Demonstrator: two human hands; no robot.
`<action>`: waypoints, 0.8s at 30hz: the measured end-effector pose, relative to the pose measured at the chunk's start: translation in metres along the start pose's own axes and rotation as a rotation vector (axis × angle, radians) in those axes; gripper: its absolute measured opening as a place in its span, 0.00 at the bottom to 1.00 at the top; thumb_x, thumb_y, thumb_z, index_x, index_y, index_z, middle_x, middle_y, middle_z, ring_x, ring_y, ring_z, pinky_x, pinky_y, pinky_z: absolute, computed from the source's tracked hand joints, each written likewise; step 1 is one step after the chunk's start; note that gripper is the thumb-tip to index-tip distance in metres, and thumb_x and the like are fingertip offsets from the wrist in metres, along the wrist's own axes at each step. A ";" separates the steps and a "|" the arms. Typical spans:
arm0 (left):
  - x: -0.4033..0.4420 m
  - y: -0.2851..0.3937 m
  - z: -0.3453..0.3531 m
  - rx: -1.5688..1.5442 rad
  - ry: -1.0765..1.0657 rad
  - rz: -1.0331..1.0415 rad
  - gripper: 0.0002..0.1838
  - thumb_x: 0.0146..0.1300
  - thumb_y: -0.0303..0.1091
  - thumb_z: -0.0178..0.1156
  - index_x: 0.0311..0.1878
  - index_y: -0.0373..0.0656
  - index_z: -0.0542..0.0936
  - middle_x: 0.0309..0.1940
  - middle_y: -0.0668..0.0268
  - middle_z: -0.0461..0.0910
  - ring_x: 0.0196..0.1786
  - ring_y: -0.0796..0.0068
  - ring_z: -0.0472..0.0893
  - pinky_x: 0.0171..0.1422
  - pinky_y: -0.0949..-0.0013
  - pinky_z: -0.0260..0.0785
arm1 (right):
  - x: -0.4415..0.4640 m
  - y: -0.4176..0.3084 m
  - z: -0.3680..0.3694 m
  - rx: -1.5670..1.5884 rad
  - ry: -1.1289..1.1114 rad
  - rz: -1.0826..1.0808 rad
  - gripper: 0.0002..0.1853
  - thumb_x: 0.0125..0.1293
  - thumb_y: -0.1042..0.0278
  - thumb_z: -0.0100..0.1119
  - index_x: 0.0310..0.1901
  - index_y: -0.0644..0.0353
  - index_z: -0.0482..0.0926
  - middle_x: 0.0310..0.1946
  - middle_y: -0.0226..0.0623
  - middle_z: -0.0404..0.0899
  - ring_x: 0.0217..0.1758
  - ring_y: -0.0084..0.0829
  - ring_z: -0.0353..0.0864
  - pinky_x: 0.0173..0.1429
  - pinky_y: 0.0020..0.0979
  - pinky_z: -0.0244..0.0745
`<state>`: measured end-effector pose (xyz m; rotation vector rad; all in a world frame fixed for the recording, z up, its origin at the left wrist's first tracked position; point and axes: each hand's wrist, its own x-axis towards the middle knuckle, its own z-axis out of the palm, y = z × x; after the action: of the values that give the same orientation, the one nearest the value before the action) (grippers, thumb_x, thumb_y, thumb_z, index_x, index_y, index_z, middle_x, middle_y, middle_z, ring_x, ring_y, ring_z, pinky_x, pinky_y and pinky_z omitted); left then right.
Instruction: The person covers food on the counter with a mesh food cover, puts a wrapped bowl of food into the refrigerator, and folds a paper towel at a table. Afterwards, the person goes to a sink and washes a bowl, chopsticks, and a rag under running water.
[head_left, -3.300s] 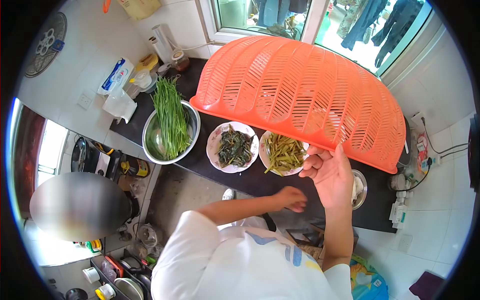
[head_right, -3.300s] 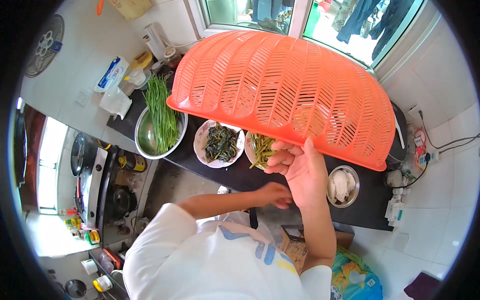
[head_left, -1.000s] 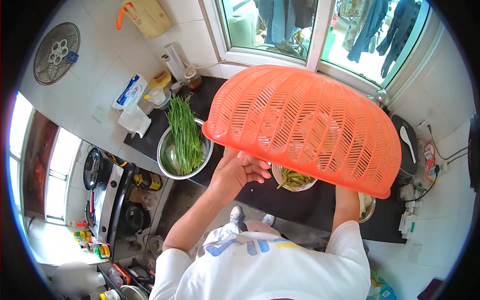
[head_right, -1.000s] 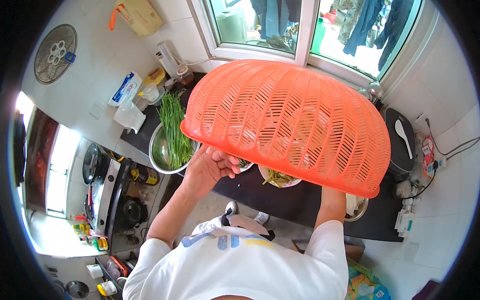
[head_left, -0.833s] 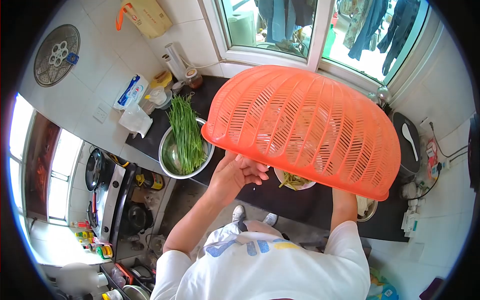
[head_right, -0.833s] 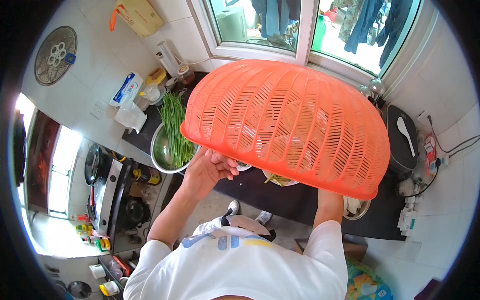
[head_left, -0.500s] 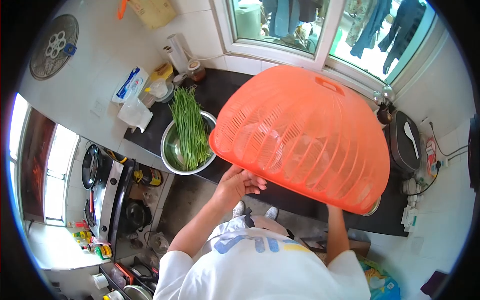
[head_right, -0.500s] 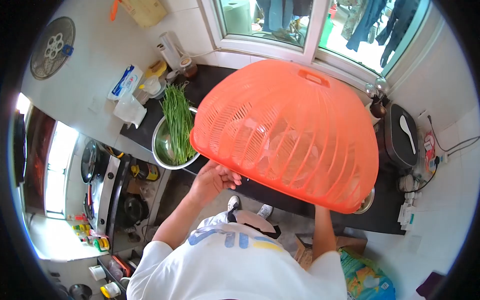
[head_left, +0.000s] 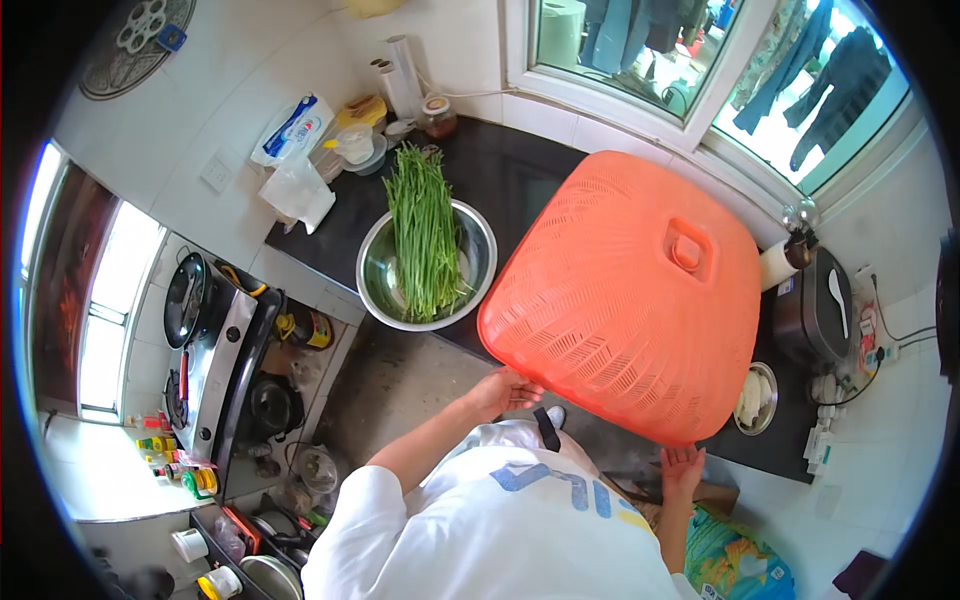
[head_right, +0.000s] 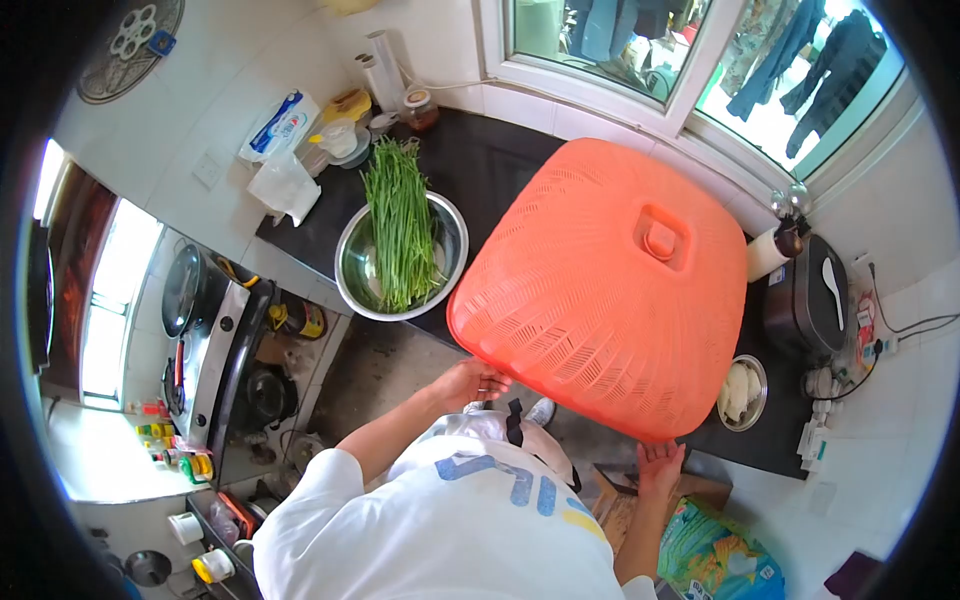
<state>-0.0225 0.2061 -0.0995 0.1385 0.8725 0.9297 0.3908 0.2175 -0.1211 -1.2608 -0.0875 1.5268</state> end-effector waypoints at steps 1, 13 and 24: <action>0.003 -0.003 -0.008 -0.009 0.008 -0.033 0.11 0.62 0.30 0.46 0.46 0.41 0.72 0.37 0.62 0.78 0.40 0.72 0.78 0.44 0.67 0.72 | 0.005 0.005 -0.004 -0.048 0.011 0.006 0.21 0.66 0.51 0.41 0.53 0.56 0.65 0.49 0.39 0.71 0.51 0.34 0.70 0.52 0.38 0.70; -0.046 0.060 -0.069 -0.508 0.308 0.322 0.18 0.61 0.34 0.47 0.53 0.38 0.65 0.43 0.49 0.74 0.45 0.55 0.77 0.50 0.58 0.71 | 0.008 0.037 0.002 -0.097 0.041 0.031 0.16 0.66 0.60 0.43 0.50 0.59 0.67 0.44 0.38 0.71 0.48 0.35 0.71 0.54 0.39 0.70; -0.071 0.148 -0.190 -0.170 0.606 0.379 0.18 0.53 0.28 0.45 0.47 0.31 0.66 0.37 0.51 0.76 0.37 0.57 0.80 0.39 0.61 0.75 | -0.014 0.050 0.033 -0.764 0.018 -0.013 0.16 0.64 0.63 0.46 0.51 0.60 0.66 0.40 0.42 0.75 0.39 0.35 0.78 0.40 0.38 0.78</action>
<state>-0.2726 0.1970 -0.1154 -0.1405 1.3453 1.4334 0.3313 0.2045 -0.1295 -1.8541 -0.7197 1.5184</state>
